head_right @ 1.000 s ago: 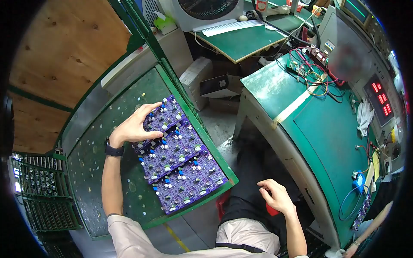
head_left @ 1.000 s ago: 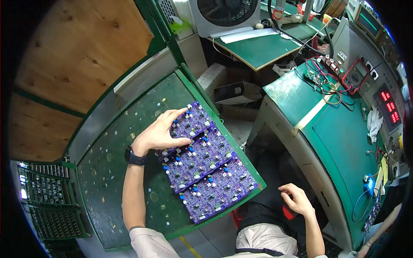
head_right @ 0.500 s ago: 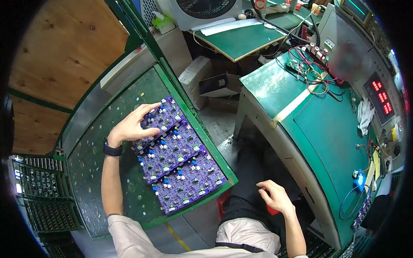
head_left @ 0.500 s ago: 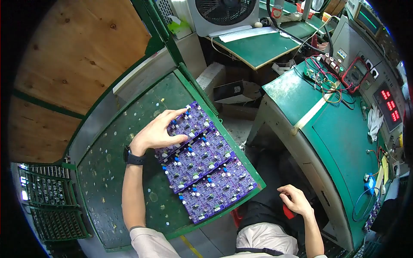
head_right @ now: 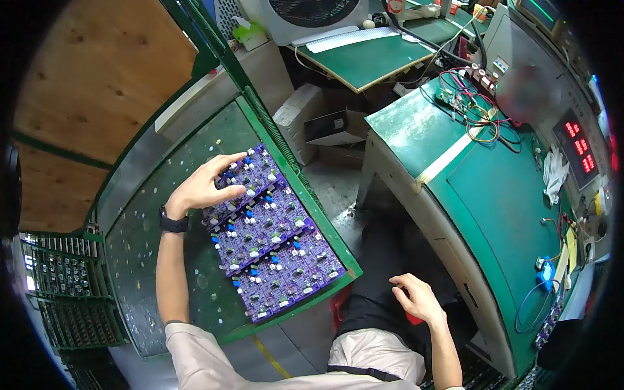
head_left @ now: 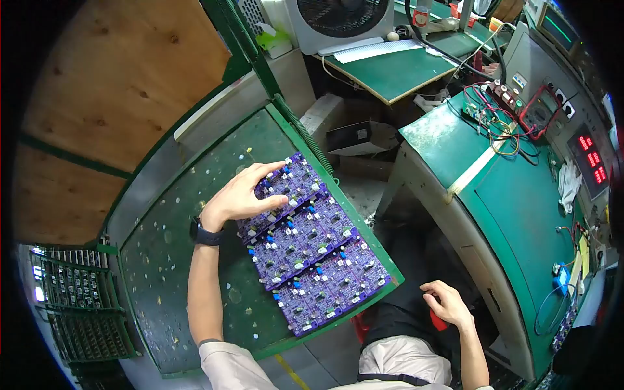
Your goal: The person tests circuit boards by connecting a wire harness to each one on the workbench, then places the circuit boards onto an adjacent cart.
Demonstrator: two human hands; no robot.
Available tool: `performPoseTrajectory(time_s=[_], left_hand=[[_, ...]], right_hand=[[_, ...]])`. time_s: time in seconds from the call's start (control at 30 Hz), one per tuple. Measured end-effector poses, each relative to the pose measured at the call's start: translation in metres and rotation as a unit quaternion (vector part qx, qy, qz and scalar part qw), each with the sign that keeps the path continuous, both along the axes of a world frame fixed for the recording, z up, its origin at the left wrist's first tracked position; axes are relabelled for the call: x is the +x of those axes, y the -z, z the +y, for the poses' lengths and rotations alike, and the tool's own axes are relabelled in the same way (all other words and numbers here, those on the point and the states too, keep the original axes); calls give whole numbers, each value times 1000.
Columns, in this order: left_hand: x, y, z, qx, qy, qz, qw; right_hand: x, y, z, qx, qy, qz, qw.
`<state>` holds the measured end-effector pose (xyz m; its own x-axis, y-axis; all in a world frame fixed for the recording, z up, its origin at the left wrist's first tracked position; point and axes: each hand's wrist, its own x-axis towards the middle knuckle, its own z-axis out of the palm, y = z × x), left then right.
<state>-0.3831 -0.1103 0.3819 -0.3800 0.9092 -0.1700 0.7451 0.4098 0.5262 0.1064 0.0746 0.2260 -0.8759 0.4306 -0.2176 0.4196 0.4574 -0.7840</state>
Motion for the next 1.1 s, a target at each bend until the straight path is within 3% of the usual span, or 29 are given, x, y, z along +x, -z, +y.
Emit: performPoseTrajectory(time_s=[0.37, 0.43, 0.57, 0.63, 0.87, 1.03, 1.1], left_hand=[[-2, 11, -9, 38, -11, -24, 999], [-3, 27, -29, 140, -76, 26, 987], [22, 69, -84, 369, -331, -111, 861], [48, 82, -100, 447, -364, -220, 787], [93, 103, -85, 524, -349, -246, 737], [98, 97, -84, 526, -363, -263, 723], [111, 83, -84, 544, -386, -273, 693]], right_hand=[[0, 4, -1, 5, 2, 4, 1000], [5, 2, 2, 9, 4, 5, 1000], [9, 10, 6, -27, 52, 11, 998], [8, 14, 8, -36, 57, 31, 997], [-20, 11, 7, -5, -9, 79, 997], [-24, -1, 12, -46, 28, 83, 995], [-14, 1, 12, -25, 27, 97, 995]])
